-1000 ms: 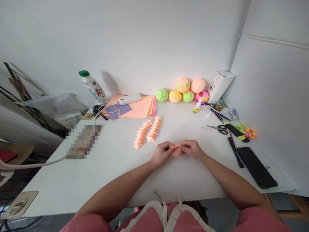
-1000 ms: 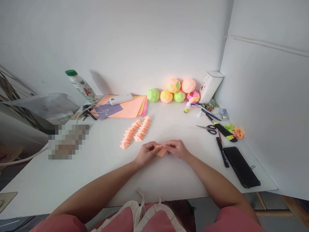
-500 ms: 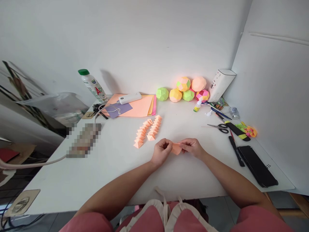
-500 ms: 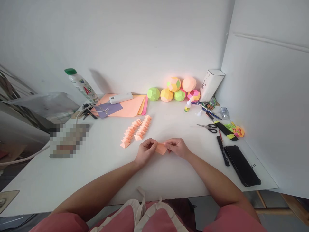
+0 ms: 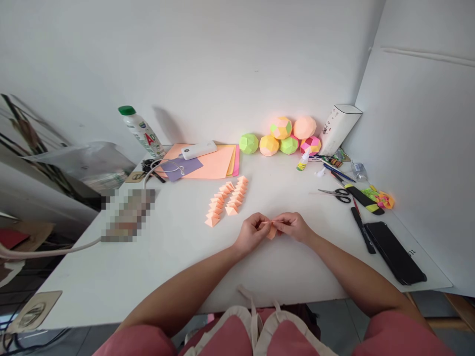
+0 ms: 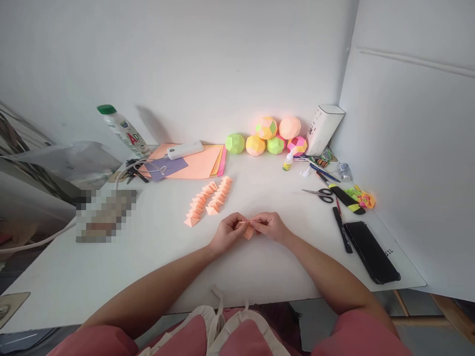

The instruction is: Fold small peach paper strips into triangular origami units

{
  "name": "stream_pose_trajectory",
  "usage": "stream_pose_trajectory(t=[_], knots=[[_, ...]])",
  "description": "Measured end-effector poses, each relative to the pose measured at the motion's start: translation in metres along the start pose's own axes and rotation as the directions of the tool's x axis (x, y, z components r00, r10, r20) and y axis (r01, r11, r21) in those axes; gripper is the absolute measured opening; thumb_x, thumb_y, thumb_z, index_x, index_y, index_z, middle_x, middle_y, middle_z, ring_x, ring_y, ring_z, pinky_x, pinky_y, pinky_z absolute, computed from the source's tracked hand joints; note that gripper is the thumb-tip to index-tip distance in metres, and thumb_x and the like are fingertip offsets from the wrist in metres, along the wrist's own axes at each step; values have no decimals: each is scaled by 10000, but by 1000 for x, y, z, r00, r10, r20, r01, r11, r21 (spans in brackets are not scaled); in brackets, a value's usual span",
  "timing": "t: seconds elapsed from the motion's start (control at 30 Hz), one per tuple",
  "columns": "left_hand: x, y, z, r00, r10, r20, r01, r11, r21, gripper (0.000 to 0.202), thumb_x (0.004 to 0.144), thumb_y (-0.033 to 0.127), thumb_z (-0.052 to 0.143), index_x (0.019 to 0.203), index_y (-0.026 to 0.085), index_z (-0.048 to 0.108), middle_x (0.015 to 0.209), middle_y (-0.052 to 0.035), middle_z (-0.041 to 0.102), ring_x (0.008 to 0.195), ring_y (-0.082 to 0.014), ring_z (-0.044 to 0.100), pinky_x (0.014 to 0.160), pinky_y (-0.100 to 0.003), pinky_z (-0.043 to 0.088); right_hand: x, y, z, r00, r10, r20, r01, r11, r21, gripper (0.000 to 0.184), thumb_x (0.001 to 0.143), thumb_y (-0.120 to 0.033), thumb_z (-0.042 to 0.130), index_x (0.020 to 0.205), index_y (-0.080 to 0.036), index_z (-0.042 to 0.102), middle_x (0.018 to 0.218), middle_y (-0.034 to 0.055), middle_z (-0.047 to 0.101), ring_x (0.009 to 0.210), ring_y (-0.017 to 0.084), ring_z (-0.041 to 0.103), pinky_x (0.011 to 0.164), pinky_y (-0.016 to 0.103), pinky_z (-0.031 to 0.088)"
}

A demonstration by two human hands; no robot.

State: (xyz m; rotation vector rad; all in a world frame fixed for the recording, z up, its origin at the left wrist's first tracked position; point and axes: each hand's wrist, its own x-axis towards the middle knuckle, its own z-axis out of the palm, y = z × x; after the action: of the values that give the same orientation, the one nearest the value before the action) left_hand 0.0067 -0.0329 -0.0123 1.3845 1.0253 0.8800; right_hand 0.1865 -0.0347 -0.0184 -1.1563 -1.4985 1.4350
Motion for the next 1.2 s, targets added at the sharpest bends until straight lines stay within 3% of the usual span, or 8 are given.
stream_pose_trajectory(t=[0.23,0.53,0.7,0.97,1.1,1.2], knots=[[-1,4,-1,1000,-28,-1,28,994,-107,199,746,329,561,686,154,487,623,-9,571,585,-118,537,553,-236,418,0,-3,-1,1000,-5,5,4,1000,6,200,745,-345,645,786,-154,687,682,33,648,566,133,579,539,274,492],[-1,2,2,999,30,40,-27,997,-66,213,736,344,589,696,143,530,617,-8,549,549,-91,473,521,-211,378,-2,-2,2,999,-31,-32,29,997,-71,99,754,-254,605,728,-163,636,694,19,610,613,126,561,547,244,458],[-2,5,0,1000,1,20,0,997,-72,197,717,316,586,659,147,501,582,18,488,516,-75,414,496,-203,333,-1,-2,-1,999,1,-51,-1,1000,-6,84,726,-235,608,691,-161,628,670,17,617,597,137,581,554,267,476],[2,3,-4,986,-126,-105,99,968,-231,255,681,383,617,654,164,488,540,57,423,463,-58,379,453,-187,319,4,-6,-12,984,-19,-175,51,983,176,153,776,-286,548,673,-177,517,580,-16,580,477,106,533,433,223,381],[1,5,-4,990,-133,-49,119,967,-224,291,683,431,619,689,157,520,526,54,445,445,-59,390,439,-191,314,3,-7,-10,995,7,-96,5,992,124,177,780,-351,588,832,-188,540,644,-17,594,532,111,558,480,229,413],[0,5,-4,992,-124,-14,118,971,-210,308,715,455,587,705,153,532,508,49,456,442,-66,401,435,-197,318,1,-8,-8,998,24,-53,-23,1000,20,203,753,-359,634,768,-163,580,621,-11,577,552,107,544,515,236,430]])
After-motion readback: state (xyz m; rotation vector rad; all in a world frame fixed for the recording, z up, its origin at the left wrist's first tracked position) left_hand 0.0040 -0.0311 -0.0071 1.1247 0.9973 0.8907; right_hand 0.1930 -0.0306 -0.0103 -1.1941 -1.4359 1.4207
